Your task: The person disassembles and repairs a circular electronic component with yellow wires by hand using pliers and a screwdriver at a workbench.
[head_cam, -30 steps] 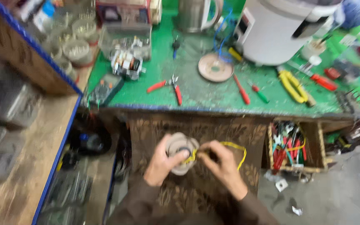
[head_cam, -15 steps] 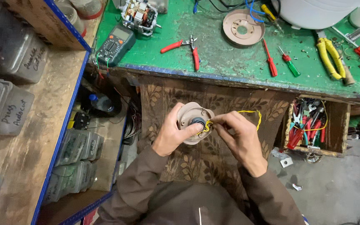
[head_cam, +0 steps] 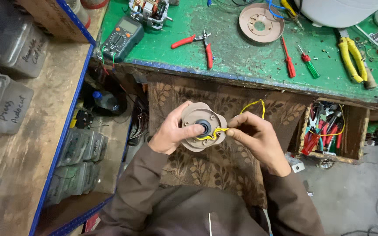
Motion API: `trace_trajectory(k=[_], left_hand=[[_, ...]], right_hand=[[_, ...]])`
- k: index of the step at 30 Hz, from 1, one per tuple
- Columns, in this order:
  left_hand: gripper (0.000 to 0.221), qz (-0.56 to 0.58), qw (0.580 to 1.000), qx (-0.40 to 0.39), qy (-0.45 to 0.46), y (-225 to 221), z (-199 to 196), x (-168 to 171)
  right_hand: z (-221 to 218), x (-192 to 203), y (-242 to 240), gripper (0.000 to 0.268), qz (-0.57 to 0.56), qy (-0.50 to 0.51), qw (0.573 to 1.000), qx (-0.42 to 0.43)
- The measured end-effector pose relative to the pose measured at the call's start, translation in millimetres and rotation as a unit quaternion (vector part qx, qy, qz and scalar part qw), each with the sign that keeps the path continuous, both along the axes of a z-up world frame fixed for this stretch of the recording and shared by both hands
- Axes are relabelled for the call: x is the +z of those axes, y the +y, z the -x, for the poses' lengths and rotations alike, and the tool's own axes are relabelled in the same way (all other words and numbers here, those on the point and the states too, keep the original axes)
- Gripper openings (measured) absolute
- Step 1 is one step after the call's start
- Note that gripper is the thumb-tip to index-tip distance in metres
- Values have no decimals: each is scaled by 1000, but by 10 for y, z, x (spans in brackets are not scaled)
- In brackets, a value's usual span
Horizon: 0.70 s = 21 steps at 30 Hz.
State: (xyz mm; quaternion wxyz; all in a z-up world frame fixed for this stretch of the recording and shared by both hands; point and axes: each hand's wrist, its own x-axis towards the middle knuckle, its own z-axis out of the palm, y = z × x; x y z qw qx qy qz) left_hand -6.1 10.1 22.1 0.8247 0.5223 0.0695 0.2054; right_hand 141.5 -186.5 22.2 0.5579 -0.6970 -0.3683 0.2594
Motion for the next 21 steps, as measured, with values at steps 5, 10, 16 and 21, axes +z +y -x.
trace_trajectory(k=[5, 10, 16, 21], left_hand=[[33, 106, 994, 8, 15, -32, 0, -141], [45, 92, 995, 7, 22, -6, -19, -398], [73, 105, 994, 12, 31, -29, -64, -376], [78, 88, 996, 10, 19, 42, -99, -440]], right_hand=[[-42, -248, 26, 24, 1, 62, 998, -18], [64, -147, 117, 41, -16, 144, 989, -16], [-125, -250, 111, 42, -18, 184, 983, 11], [-764, 349, 337, 40, 104, -146, 984, 15]])
